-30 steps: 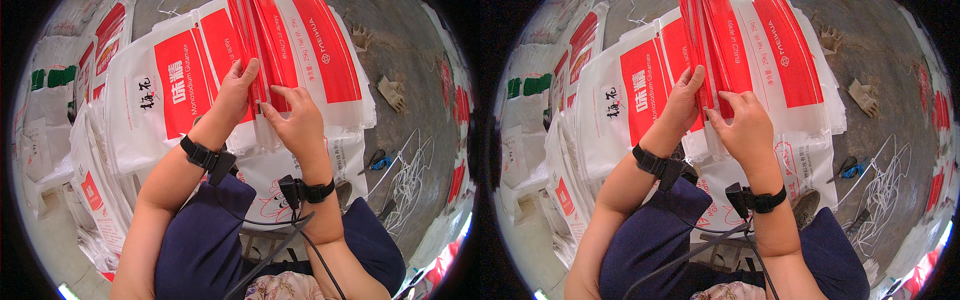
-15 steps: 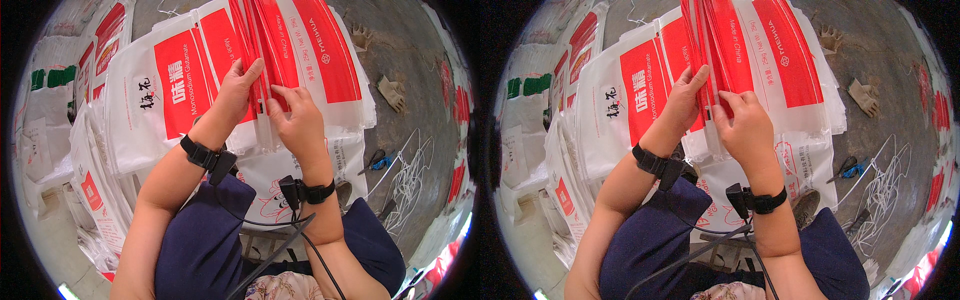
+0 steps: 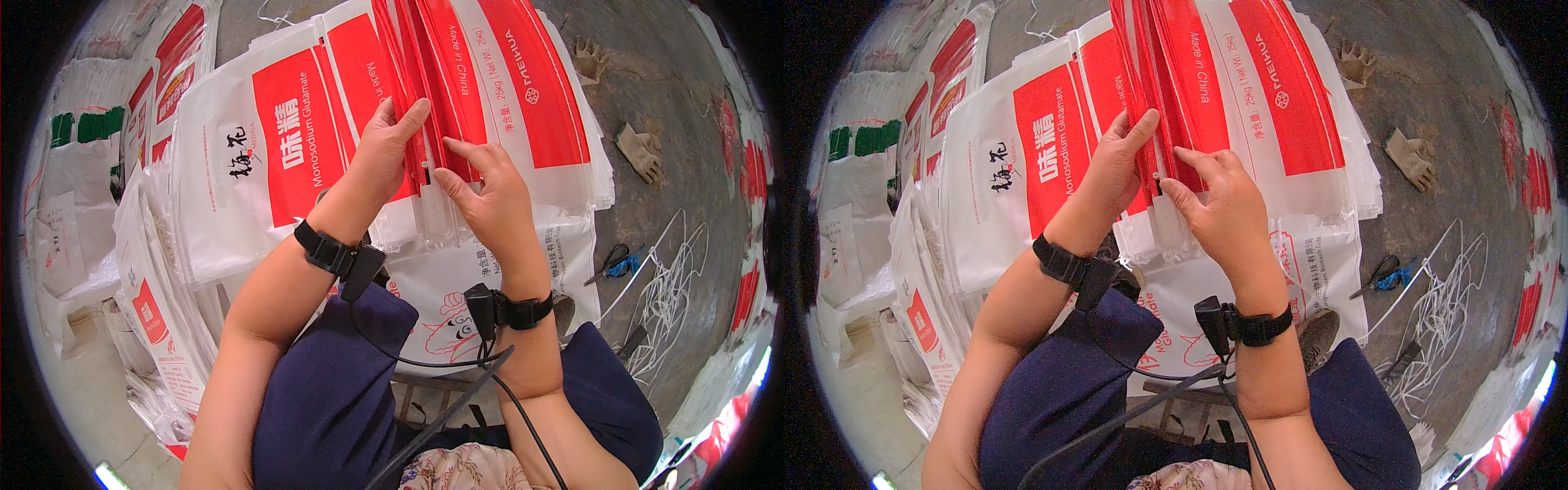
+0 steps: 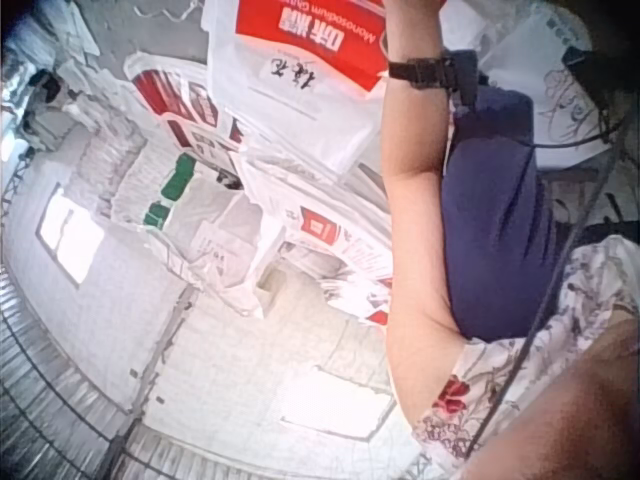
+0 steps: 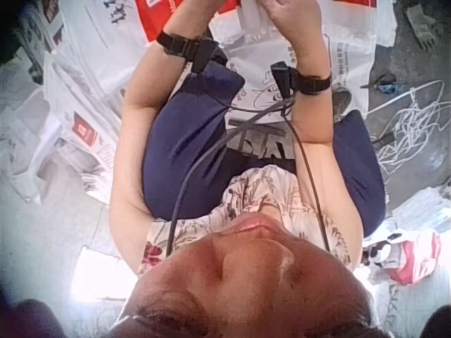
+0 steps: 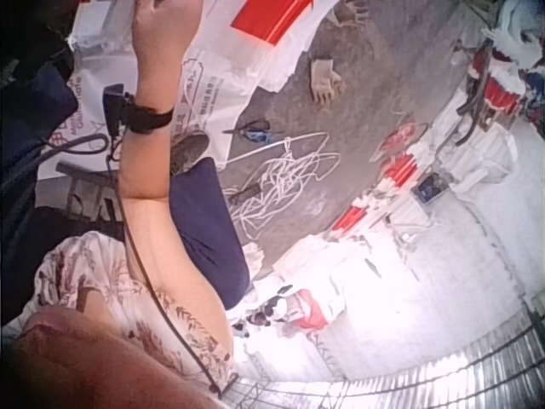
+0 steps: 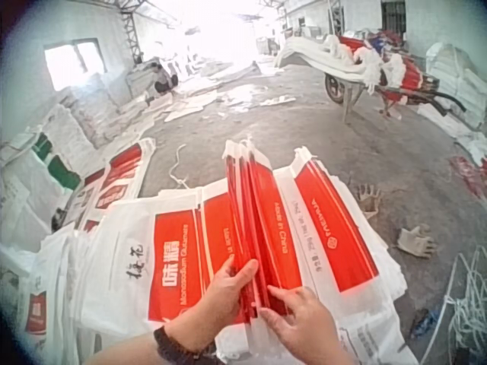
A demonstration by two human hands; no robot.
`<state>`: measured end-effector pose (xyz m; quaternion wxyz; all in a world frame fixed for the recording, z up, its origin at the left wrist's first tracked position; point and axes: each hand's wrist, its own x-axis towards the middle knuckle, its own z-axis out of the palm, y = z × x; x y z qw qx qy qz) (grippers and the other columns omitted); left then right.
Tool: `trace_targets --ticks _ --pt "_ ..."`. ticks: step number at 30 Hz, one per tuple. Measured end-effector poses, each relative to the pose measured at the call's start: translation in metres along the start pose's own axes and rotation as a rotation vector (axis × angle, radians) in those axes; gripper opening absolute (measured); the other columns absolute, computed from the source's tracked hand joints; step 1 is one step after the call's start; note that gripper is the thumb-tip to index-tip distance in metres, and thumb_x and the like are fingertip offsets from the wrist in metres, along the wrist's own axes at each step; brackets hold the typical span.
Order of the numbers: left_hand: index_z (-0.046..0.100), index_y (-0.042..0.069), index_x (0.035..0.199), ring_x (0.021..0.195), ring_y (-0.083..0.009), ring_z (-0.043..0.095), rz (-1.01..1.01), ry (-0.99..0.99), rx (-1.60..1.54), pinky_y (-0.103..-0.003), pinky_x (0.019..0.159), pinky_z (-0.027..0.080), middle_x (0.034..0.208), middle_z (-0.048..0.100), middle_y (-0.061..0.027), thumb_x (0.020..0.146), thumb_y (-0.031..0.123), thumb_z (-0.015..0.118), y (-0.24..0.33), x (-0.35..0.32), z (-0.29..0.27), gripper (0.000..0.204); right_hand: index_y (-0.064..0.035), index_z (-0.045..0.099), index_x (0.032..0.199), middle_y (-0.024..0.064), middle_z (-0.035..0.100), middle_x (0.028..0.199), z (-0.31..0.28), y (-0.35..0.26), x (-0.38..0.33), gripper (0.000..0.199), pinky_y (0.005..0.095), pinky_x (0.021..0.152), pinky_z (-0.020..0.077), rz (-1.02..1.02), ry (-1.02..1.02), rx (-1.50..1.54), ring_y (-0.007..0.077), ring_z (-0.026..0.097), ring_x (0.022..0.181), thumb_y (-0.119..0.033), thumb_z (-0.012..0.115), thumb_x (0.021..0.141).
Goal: Sorting and checking large white and red printed bags in an industrial environment.
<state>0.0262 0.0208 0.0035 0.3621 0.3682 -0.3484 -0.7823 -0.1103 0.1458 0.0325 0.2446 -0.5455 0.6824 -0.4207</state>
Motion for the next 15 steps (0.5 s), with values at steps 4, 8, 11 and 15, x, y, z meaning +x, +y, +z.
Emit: trace_targets --ticks 4,8,11,15 --pt "0.052 0.003 0.134 0.111 -0.0176 0.065 -0.001 0.018 -0.004 -0.035 0.094 0.058 0.124 0.065 -0.0094 0.100 0.026 0.070 0.000 -0.001 -0.003 0.045 -0.0078 0.071 0.126 0.0157 0.066 0.110 -0.001 0.001 0.001 0.041 0.0402 0.085 0.0550 0.038 -0.035 0.031 0.0317 0.067 0.098 -0.031 0.074 0.091" --pt "0.051 0.002 0.134 0.111 -0.0168 0.066 -0.004 0.030 -0.023 -0.035 0.094 0.058 0.124 0.065 -0.0100 0.101 0.027 0.068 0.002 -0.003 -0.001 0.044 -0.0097 0.071 0.127 0.0155 0.065 0.108 0.005 0.012 0.000 0.035 0.0400 0.083 0.0548 -0.024 0.092 0.034 0.0307 0.067 0.095 -0.013 0.067 0.092" --pt "0.051 0.002 0.134 0.110 -0.0164 0.066 -0.006 0.037 -0.014 -0.035 0.094 0.058 0.124 0.065 -0.0103 0.102 0.026 0.067 0.002 -0.003 0.001 0.043 -0.0096 0.071 0.126 0.0154 0.064 0.105 0.002 0.006 -0.002 0.038 0.0404 0.080 0.0543 0.093 0.143 0.209 0.0308 0.066 0.089 -0.005 0.061 0.090" --pt "0.052 0.003 0.134 0.110 -0.0170 0.066 -0.002 0.012 0.001 -0.035 0.094 0.058 0.124 0.066 -0.0102 0.101 0.022 0.069 0.001 -0.002 0.000 0.043 -0.0074 0.072 0.122 0.0153 0.063 0.101 0.003 0.008 -0.001 0.033 0.0412 0.078 0.0538 0.050 0.026 0.001 0.0312 0.065 0.085 -0.007 0.063 0.090"
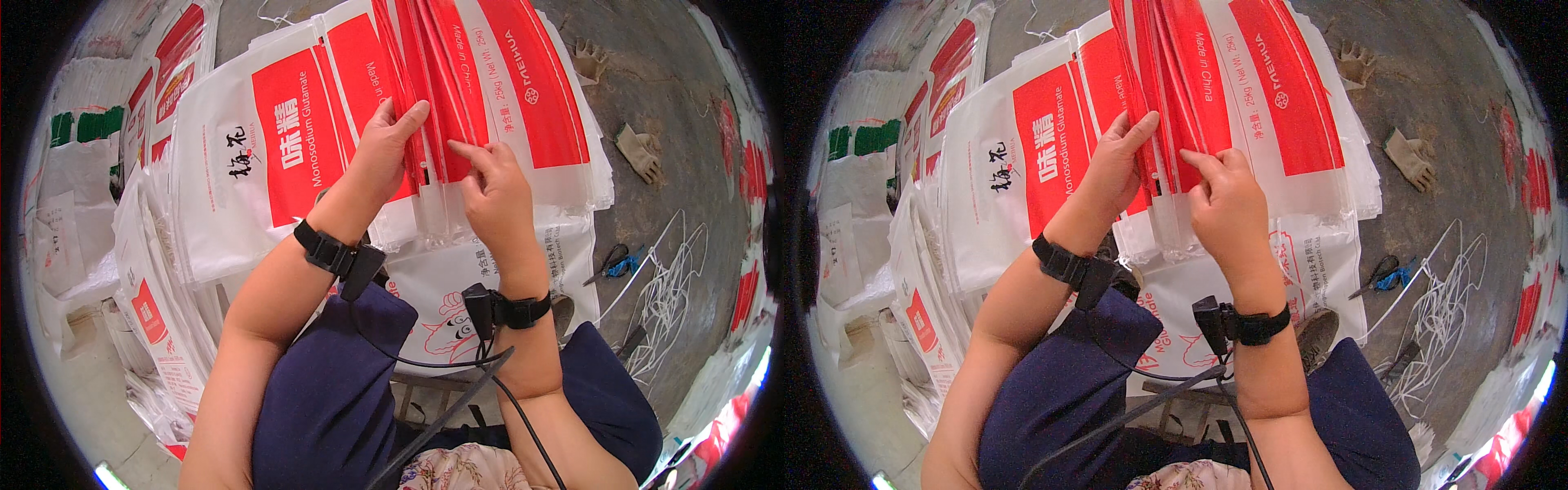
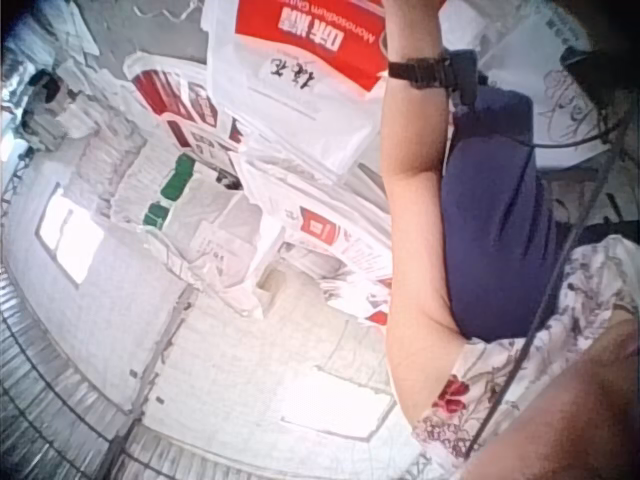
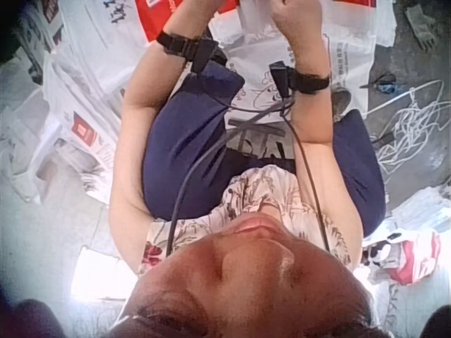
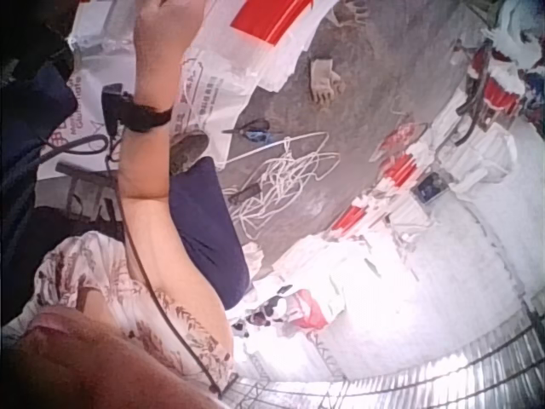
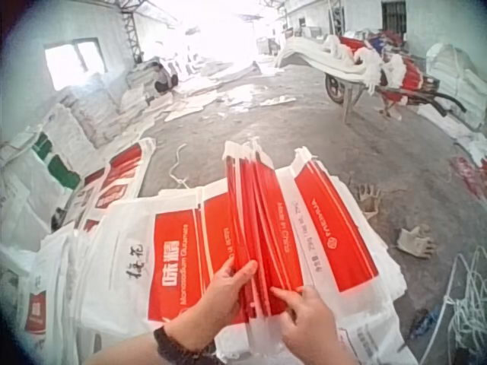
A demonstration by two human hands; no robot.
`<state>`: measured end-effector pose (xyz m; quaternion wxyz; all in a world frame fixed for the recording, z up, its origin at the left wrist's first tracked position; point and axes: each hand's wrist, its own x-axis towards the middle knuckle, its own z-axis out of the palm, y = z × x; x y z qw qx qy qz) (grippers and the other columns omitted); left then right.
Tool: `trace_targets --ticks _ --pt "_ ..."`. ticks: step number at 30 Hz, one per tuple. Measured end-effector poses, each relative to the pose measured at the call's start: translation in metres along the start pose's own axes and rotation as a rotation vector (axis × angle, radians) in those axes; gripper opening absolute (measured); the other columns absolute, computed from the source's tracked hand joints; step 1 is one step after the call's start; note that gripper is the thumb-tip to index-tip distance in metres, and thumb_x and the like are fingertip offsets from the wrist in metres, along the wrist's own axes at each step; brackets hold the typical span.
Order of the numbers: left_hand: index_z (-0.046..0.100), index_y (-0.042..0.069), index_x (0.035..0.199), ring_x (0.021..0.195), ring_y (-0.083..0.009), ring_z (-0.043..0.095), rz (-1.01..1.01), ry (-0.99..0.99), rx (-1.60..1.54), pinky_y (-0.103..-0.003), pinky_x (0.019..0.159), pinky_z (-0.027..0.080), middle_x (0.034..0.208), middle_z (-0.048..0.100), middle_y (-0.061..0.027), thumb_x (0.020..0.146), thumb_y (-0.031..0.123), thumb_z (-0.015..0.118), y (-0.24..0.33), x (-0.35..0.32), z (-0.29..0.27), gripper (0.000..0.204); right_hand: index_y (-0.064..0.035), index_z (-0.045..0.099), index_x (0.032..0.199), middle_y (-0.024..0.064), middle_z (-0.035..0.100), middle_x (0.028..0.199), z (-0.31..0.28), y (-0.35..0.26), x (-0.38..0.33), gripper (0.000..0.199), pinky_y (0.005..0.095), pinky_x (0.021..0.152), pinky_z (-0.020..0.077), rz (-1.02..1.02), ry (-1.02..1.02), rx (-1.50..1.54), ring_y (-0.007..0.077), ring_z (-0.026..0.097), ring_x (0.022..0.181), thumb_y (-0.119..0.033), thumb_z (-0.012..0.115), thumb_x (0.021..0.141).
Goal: Sorting and checking large white and red printed bags in an industrial environment.
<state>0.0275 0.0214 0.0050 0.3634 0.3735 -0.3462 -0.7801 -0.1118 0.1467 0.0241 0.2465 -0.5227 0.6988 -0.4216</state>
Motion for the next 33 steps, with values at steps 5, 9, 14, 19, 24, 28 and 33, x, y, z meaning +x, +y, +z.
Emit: trace_targets --ticks 5,9,14,19,24,28,33 --pt "0.052 0.003 0.133 0.110 -0.0173 0.066 0.007 -0.017 -0.006 -0.035 0.094 0.058 0.123 0.066 -0.0102 0.099 0.020 0.071 0.001 -0.001 0.001 0.043 -0.0064 0.074 0.116 0.0150 0.063 0.097 0.006 -0.010 0.000 0.027 0.0407 0.076 0.0543 -0.086 0.048 -0.129 0.0316 0.066 0.084 -0.011 0.067 0.090" --pt "0.052 0.003 0.133 0.110 -0.0176 0.066 0.001 0.005 0.002 -0.035 0.094 0.058 0.123 0.066 -0.0103 0.098 0.020 0.072 0.001 -0.001 0.001 0.044 -0.0067 0.073 0.117 0.0150 0.063 0.098 0.004 0.000 0.001 0.029 0.0404 0.076 0.0545 -0.097 0.068 -0.082 0.0316 0.066 0.084 -0.010 0.066 0.089" --pt "0.051 0.003 0.134 0.111 -0.0179 0.066 -0.010 0.014 0.042 -0.035 0.094 0.058 0.123 0.066 -0.0105 0.099 0.024 0.072 0.002 -0.001 0.004 0.047 -0.0066 0.072 0.120 0.0155 0.063 0.099 -0.009 -0.011 0.002 0.033 0.0412 0.076 0.0547 0.021 0.038 0.094 0.0312 0.067 0.084 -0.007 0.063 0.089" --pt "0.050 0.004 0.137 0.109 -0.0241 0.070 -0.017 -0.054 0.007 -0.040 0.092 0.062 0.127 0.066 -0.0133 0.100 0.034 0.070 0.002 -0.002 0.006 0.051 -0.0059 0.073 0.118 0.0155 0.063 0.098 0.005 -0.015 0.001 0.030 0.0416 0.074 0.0546 -0.082 0.027 -0.083 0.0311 0.067 0.084 -0.014 0.069 0.089" --pt "0.050 0.004 0.136 0.110 -0.0256 0.070 -0.029 -0.047 0.014 -0.042 0.092 0.062 0.126 0.067 -0.0145 0.099 0.033 0.070 0.004 -0.005 0.006 0.052 -0.0054 0.074 0.114 0.0151 0.063 0.096 0.009 -0.012 -0.001 0.031 0.0413 0.073 0.0544 -0.134 0.073 -0.111 0.0305 0.067 0.081 -0.022 0.075 0.088" --pt "0.050 0.004 0.136 0.109 -0.0248 0.071 -0.030 -0.024 0.027 -0.041 0.091 0.063 0.123 0.067 -0.0135 0.099 0.031 0.070 0.004 -0.004 0.005 0.050 -0.0067 0.074 0.113 0.0153 0.063 0.096 0.005 -0.013 0.001 0.028 0.0411 0.073 0.0546 -0.083 0.042 -0.067 0.0311 0.067 0.082 -0.018 0.073 0.088" --pt "0.052 0.004 0.135 0.107 -0.0244 0.071 -0.039 -0.011 -0.011 -0.041 0.090 0.063 0.122 0.067 -0.0135 0.100 0.028 0.069 0.003 -0.004 0.004 0.046 -0.0073 0.074 0.114 0.0158 0.062 0.098 0.006 -0.003 0.001 0.028 0.0407 0.074 0.0546 -0.111 0.063 -0.072 0.0312 0.067 0.084 -0.016 0.072 0.087"
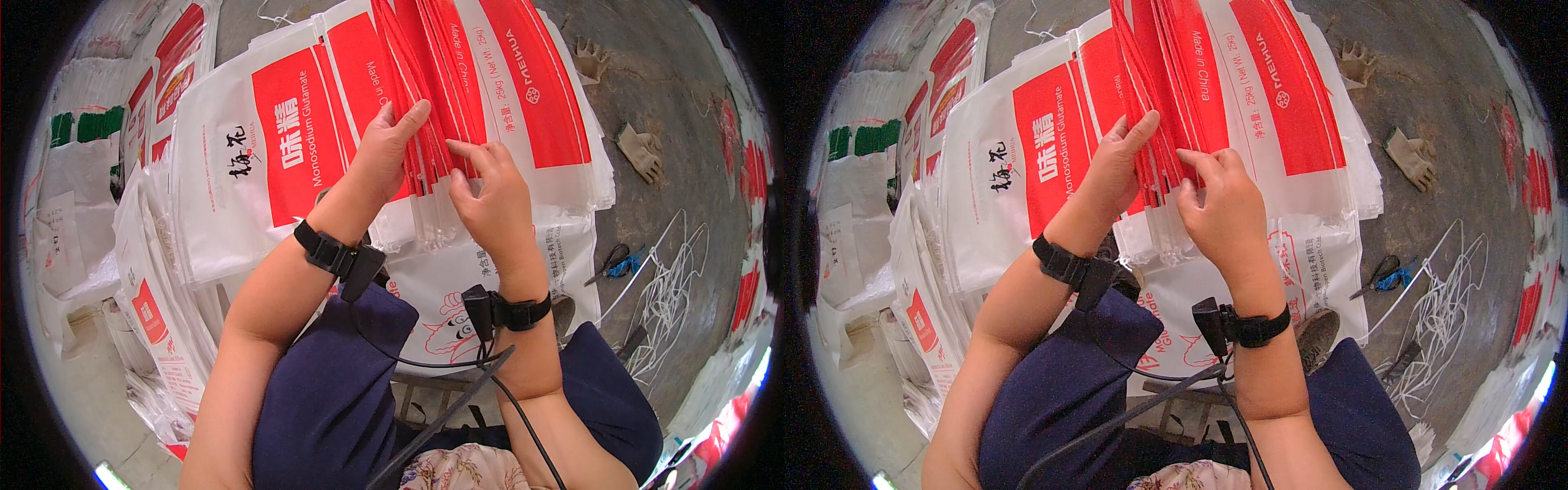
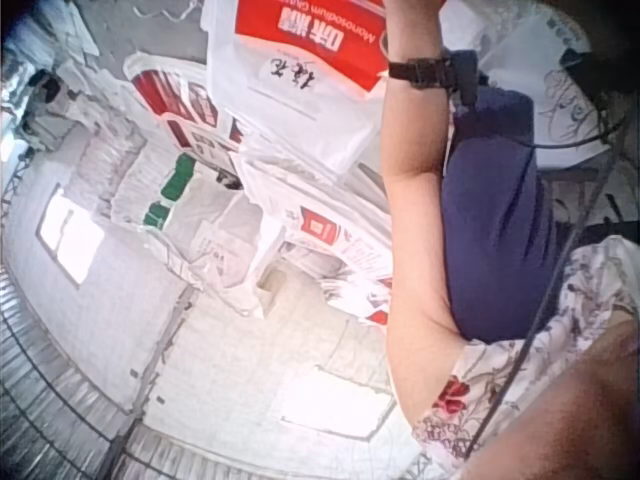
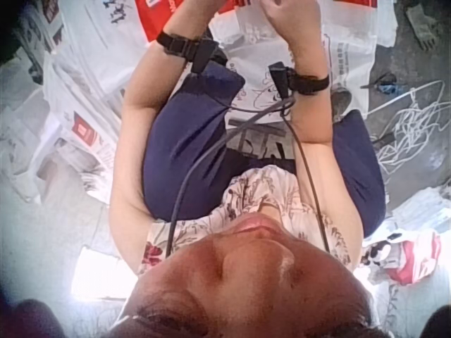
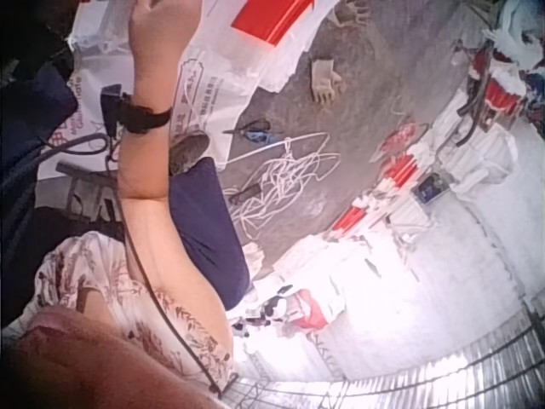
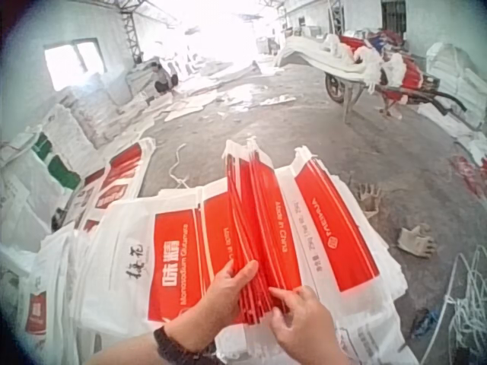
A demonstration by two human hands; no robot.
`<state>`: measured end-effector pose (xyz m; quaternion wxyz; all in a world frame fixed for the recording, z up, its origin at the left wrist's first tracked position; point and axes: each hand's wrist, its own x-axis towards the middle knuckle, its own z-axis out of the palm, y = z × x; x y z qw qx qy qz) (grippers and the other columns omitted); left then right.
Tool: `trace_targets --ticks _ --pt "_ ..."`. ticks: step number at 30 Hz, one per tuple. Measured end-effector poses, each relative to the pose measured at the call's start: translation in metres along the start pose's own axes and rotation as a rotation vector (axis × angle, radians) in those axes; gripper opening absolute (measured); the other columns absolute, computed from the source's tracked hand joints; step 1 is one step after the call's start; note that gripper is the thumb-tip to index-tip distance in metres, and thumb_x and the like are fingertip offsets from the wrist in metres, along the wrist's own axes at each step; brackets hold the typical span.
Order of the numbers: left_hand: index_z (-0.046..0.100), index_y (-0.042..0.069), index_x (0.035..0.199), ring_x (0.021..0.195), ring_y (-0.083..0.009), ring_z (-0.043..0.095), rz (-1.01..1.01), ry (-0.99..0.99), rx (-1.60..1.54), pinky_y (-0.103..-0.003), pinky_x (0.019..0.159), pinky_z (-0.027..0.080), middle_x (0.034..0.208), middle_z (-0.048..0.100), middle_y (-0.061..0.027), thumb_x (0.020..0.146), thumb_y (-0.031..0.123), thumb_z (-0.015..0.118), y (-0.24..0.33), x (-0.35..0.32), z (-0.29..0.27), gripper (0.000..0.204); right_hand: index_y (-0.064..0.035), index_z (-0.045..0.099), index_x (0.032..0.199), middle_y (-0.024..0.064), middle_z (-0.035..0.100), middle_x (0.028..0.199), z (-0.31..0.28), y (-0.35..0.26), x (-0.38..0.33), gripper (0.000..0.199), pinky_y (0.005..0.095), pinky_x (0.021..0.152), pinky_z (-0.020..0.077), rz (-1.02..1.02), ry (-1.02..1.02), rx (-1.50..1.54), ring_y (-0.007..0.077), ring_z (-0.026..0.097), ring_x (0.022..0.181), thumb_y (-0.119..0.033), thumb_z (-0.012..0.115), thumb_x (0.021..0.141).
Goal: Sorting and checking large white and red printed bags in an industrial environment.
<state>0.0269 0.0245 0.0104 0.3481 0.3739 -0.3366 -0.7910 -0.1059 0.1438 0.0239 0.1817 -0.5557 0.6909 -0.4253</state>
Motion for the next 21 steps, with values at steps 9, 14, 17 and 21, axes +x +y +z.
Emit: trace_targets --ticks 9,14,17,21 --pt "0.052 0.002 0.135 0.108 -0.0244 0.071 0.024 -0.007 0.018 -0.040 0.091 0.063 0.125 0.067 -0.0150 0.101 0.023 0.067 -0.0055 0.0044 -0.0079 0.043 -0.0075 0.074 0.118 0.0151 0.063 0.098 -0.0020 -0.0023 0.0004 0.031 0.0406 0.077 0.0535 -0.005 -0.050 0.055 0.0304 0.066 0.085 -0.017 0.073 0.089" --pt "0.051 0.001 0.134 0.112 -0.0213 0.067 -0.003 -0.002 -0.002 -0.038 0.095 0.058 0.127 0.065 -0.0142 0.096 0.018 0.074 -0.0023 0.0018 -0.0060 0.048 -0.0073 0.074 0.118 0.0143 0.063 0.096 -0.0023 0.0010 0.0002 0.030 0.0405 0.076 0.0532 0.020 -0.065 0.071 0.0299 0.065 0.085 -0.017 0.073 0.090" --pt "0.052 0.000 0.134 0.112 -0.0213 0.067 0.032 -0.034 0.067 -0.037 0.096 0.058 0.126 0.066 -0.0143 0.094 0.015 0.075 -0.0004 -0.0007 -0.0057 0.048 -0.0071 0.074 0.120 0.0139 0.063 0.101 -0.0049 -0.0013 0.0008 0.030 0.0370 0.082 0.0520 0.089 -0.117 0.078 0.0290 0.064 0.094 -0.017 0.072 0.092" --pt "0.052 0.000 0.134 0.112 -0.0218 0.067 0.036 -0.076 0.089 -0.037 0.096 0.058 0.126 0.066 -0.0146 0.093 0.013 0.075 -0.0006 -0.0003 -0.0076 0.048 -0.0075 0.074 0.118 0.0147 0.063 0.095 -0.0014 0.0042 0.0004 0.029 0.0406 0.075 0.0531 0.018 -0.050 0.065 0.0303 0.065 0.083 -0.015 0.072 0.090"
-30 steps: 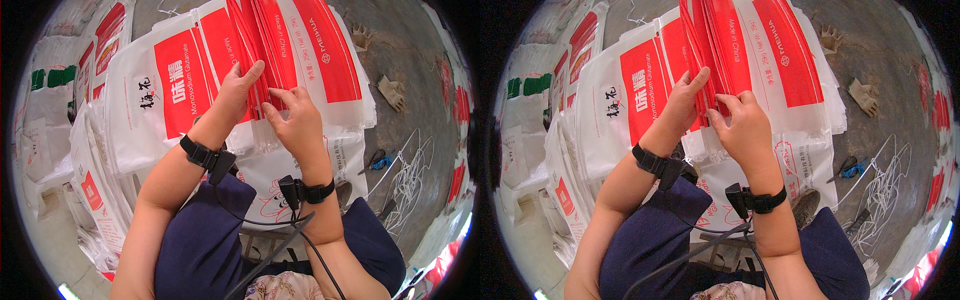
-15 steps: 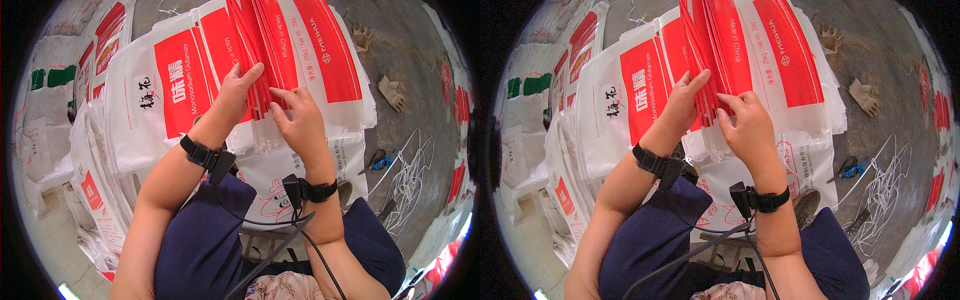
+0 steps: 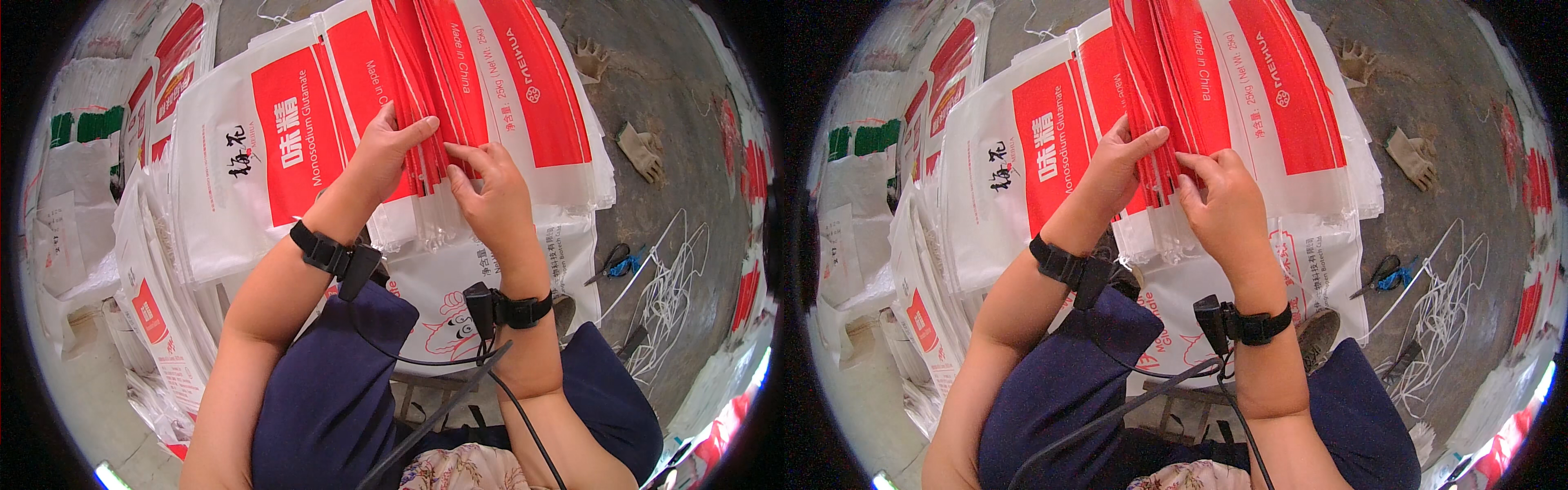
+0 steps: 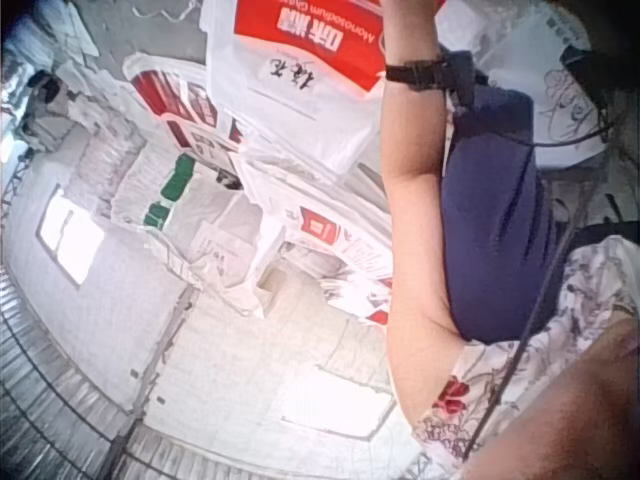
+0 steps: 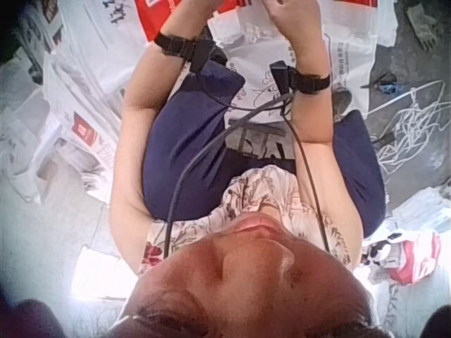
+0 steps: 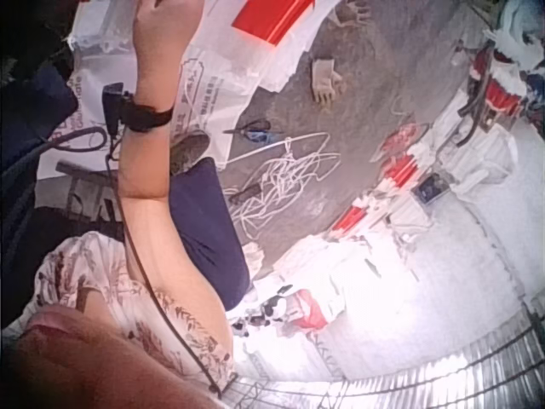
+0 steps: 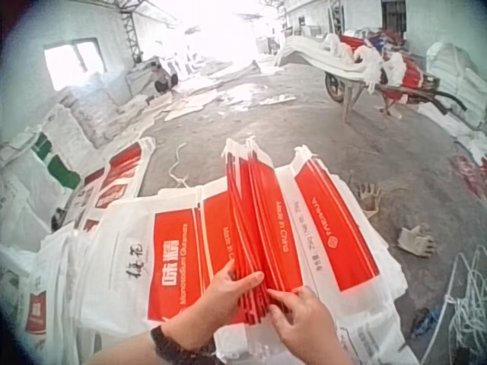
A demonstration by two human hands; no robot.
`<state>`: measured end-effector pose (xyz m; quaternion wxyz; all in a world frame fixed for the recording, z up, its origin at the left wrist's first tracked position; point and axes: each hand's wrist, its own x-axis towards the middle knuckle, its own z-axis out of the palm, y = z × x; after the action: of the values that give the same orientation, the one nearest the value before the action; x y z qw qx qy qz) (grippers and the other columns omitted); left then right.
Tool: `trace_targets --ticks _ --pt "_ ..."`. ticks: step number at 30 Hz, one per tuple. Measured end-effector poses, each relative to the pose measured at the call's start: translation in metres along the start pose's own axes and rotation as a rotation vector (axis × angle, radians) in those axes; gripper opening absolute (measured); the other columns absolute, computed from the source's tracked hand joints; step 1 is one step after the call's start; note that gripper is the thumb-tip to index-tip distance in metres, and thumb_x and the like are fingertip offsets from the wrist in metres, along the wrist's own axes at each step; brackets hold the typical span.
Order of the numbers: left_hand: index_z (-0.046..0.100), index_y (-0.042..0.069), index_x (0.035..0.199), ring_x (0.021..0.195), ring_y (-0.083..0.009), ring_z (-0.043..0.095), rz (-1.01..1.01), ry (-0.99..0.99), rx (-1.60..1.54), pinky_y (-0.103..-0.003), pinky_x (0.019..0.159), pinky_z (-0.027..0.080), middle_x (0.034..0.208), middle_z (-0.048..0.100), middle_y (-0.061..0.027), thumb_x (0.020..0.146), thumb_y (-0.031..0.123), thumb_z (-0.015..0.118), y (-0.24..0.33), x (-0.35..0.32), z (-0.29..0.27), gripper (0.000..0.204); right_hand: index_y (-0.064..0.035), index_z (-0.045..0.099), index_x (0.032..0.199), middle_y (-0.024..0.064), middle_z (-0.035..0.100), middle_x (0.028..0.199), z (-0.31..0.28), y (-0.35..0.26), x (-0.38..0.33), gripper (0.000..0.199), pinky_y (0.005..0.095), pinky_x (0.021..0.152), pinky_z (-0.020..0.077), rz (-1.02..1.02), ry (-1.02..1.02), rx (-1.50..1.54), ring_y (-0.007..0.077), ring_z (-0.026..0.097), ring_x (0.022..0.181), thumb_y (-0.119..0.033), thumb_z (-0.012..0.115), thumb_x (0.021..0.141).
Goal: Sorting and checking large white and red printed bags in an industrial environment.
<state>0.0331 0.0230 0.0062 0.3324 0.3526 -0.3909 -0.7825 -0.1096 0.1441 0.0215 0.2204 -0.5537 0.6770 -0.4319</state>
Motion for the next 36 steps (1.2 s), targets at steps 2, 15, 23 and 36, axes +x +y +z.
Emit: trace_targets --ticks 2,15,23,36 --pt "0.051 0.000 0.134 0.113 -0.0219 0.067 -0.002 0.001 0.004 -0.038 0.096 0.058 0.126 0.065 -0.0149 0.094 0.012 0.075 0.000 -0.001 0.000 0.048 -0.0074 0.074 0.117 0.0149 0.063 0.095 0.000 0.000 0.001 0.029 0.0405 0.076 0.0537 0.023 -0.013 -0.010 0.0309 0.066 0.084 -0.014 0.071 0.089" --pt "0.051 0.000 0.133 0.111 -0.0210 0.068 -0.012 0.013 -0.025 -0.037 0.095 0.058 0.125 0.066 -0.0136 0.095 0.006 0.065 -0.001 -0.001 -0.005 0.041 -0.0048 0.067 0.125 0.0166 0.062 0.105 0.005 0.002 -0.001 0.040 0.0395 0.084 0.0531 -0.029 -0.045 -0.124 0.0323 0.064 0.094 -0.004 0.068 0.085" --pt "0.051 0.000 0.133 0.112 -0.0210 0.068 -0.025 0.008 -0.033 -0.037 0.098 0.056 0.125 0.066 -0.0129 0.095 0.004 0.063 0.001 -0.001 -0.003 0.041 -0.0085 0.063 0.133 0.0168 0.064 0.108 -0.001 0.001 -0.001 0.050 0.0407 0.087 0.0533 -0.029 0.004 -0.089 0.0342 0.065 0.099 0.002 0.063 0.084" --pt "0.051 0.001 0.134 0.112 -0.0214 0.068 -0.028 -0.010 -0.020 -0.037 0.095 0.058 0.125 0.066 -0.0133 0.095 0.006 0.067 0.004 0.000 0.004 0.042 -0.0014 0.070 0.110 0.0174 0.063 0.093 0.000 -0.010 0.001 0.026 0.0447 0.076 0.0537 -0.093 0.053 -0.116 0.0362 0.065 0.084 -0.004 0.067 0.085"
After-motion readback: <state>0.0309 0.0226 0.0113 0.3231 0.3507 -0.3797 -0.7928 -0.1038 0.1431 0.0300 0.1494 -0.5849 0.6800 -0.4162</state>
